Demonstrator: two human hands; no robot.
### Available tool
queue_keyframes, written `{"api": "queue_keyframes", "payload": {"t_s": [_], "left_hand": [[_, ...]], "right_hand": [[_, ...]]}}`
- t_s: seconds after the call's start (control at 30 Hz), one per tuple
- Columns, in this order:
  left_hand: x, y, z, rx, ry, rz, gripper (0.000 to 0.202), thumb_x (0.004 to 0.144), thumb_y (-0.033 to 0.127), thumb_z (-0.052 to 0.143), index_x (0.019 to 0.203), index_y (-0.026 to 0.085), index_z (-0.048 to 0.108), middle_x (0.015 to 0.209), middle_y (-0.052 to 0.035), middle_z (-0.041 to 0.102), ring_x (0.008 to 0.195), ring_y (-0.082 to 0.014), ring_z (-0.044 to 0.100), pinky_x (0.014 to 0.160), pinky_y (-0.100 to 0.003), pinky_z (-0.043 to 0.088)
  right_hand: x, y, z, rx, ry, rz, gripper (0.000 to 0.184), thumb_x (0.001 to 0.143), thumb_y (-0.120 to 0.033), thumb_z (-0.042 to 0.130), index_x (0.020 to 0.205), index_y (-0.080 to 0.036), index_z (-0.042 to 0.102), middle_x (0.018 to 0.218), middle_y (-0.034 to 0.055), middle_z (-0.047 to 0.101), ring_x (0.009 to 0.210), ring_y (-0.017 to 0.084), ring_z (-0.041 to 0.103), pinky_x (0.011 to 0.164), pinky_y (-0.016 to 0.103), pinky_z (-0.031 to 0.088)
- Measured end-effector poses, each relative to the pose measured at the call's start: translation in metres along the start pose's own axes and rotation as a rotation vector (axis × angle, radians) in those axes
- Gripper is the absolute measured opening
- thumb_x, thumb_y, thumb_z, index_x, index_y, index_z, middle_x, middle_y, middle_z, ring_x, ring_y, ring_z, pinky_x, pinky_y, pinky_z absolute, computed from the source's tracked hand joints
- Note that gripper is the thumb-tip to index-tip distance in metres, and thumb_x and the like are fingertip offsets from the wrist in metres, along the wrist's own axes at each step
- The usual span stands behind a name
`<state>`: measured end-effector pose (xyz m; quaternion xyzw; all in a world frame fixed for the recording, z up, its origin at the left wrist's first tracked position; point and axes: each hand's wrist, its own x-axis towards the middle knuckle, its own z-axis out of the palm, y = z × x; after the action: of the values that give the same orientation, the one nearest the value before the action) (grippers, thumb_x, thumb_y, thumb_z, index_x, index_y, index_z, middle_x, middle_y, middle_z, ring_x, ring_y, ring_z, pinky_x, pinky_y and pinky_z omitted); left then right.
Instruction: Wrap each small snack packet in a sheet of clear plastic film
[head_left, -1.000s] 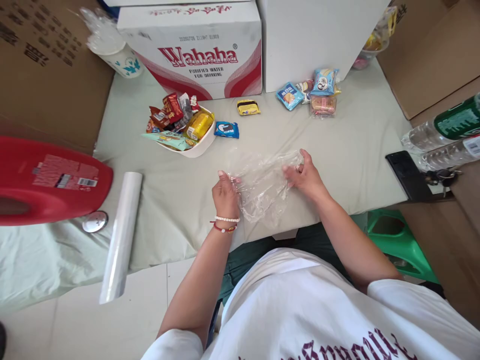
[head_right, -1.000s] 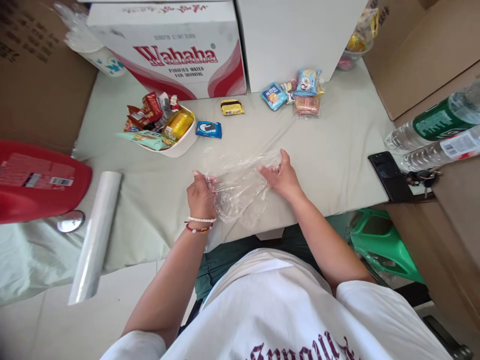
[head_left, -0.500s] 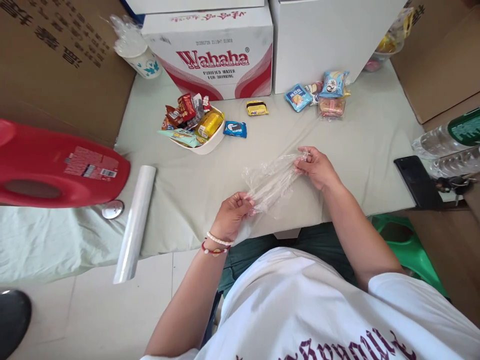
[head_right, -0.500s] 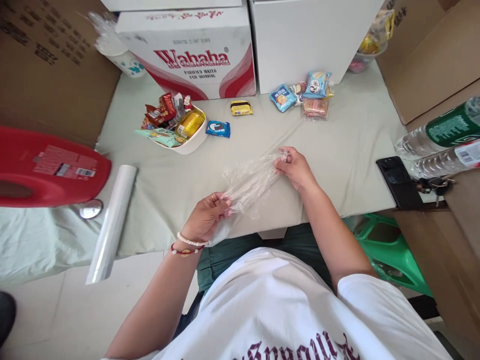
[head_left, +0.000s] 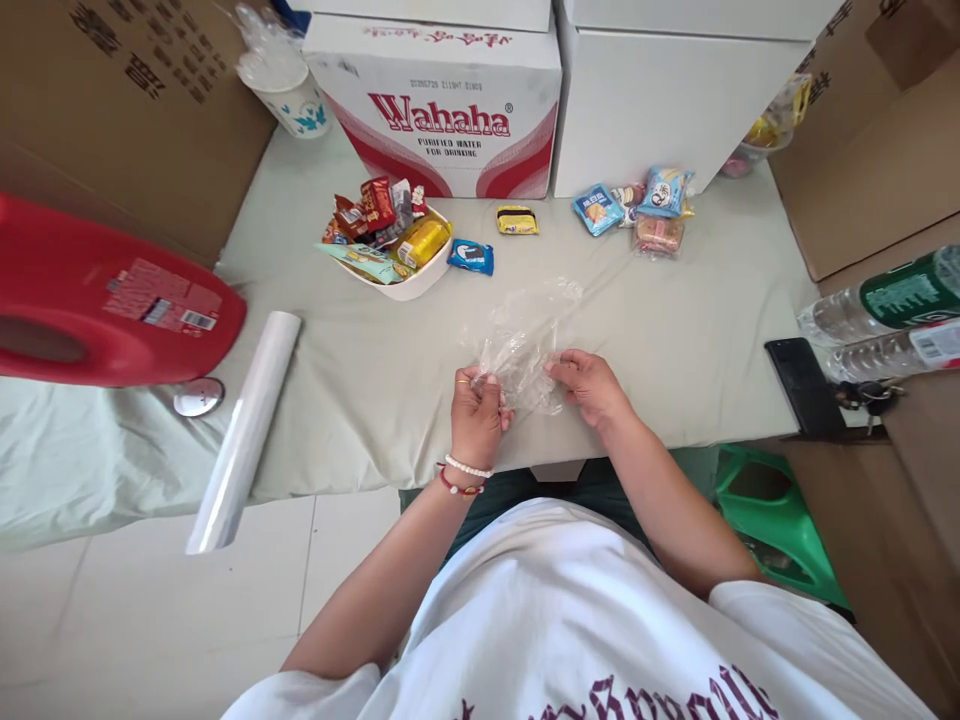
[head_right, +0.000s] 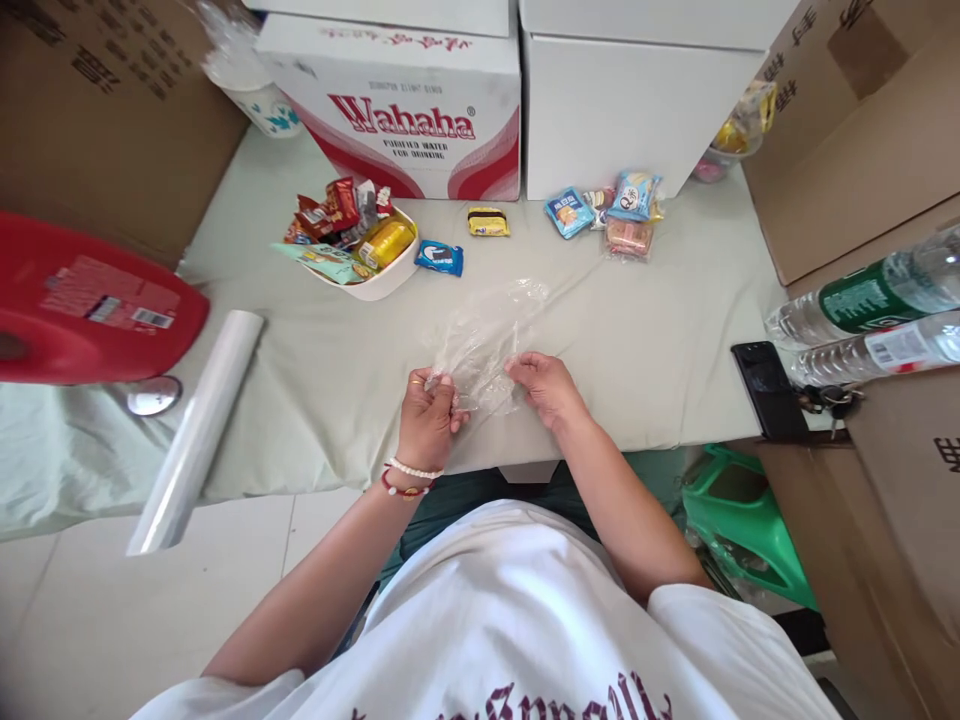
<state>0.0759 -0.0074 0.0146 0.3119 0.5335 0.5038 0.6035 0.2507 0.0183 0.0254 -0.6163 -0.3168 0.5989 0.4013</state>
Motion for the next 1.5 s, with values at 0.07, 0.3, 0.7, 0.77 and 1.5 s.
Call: {"api": "queue_keyframes", "payload": {"t_s": [0.07,0.3,0.7,0.77,1.5], "left_hand": [[0.004,0.003,-0.007,-0.001,0.003,-0.024,0.048,0.083,0.054,0.076,0.1,0.026,0.041,0.066,0.0157,0.049,0.037,-0.0023,0.037,0.046,-0.021,0.043],[0.016,0.016,-0.039,0.033,0.05,-0.023,0.048,0.072,0.052,0.084,0.089,0.022,0.05,0.07,0.0126,0.051,0.036,-0.0008,0.035,0.045,-0.024,0.044],[0.011,0.028,-0.087,0.874,0.106,0.104,0.024,0.088,0.041,0.062,0.102,0.021,0.065,0.077,-0.0037,0.065,0.064,-0.0222,0.064,0.06,-0.033,0.049],[0.006,0.025,-0.081,1.15,0.216,0.299,0.035,0.089,0.028,0.06,0.123,0.019,0.067,0.108,-0.0162,0.072,0.098,-0.0327,0.071,0.083,-0.045,0.054],[0.033,0.01,-0.078,1.355,-0.488,0.687,0.053,0.103,0.028,0.04,0.153,0.02,0.054,0.164,-0.0128,0.048,0.157,-0.0293,0.039,0.131,-0.06,0.019]], "right_hand": [[0.003,-0.006,-0.006,0.076,-0.054,0.052,0.052,0.055,-0.052,0.094,0.082,-0.02,0.064,0.066,-0.0057,0.051,0.054,0.008,0.038,0.043,0.022,0.023],[0.001,-0.017,-0.028,0.065,-0.005,-0.063,0.05,0.057,-0.055,0.094,0.078,-0.023,0.061,0.069,-0.0056,0.054,0.062,0.01,0.048,0.053,0.022,0.043],[-0.006,-0.003,-0.039,-0.173,0.092,-0.015,0.048,0.068,-0.061,0.085,0.084,-0.023,0.06,0.067,-0.0031,0.06,0.06,0.015,0.061,0.046,0.024,0.042],[-0.009,0.005,-0.039,-0.265,0.119,-0.065,0.044,0.075,-0.061,0.08,0.085,-0.025,0.058,0.066,-0.0034,0.06,0.059,0.016,0.06,0.046,0.026,0.043],[0.007,-0.031,-0.074,-0.442,0.208,-0.046,0.051,0.075,-0.063,0.078,0.106,-0.022,0.072,0.082,0.0023,0.073,0.073,0.019,0.061,0.068,0.032,0.046]]}}
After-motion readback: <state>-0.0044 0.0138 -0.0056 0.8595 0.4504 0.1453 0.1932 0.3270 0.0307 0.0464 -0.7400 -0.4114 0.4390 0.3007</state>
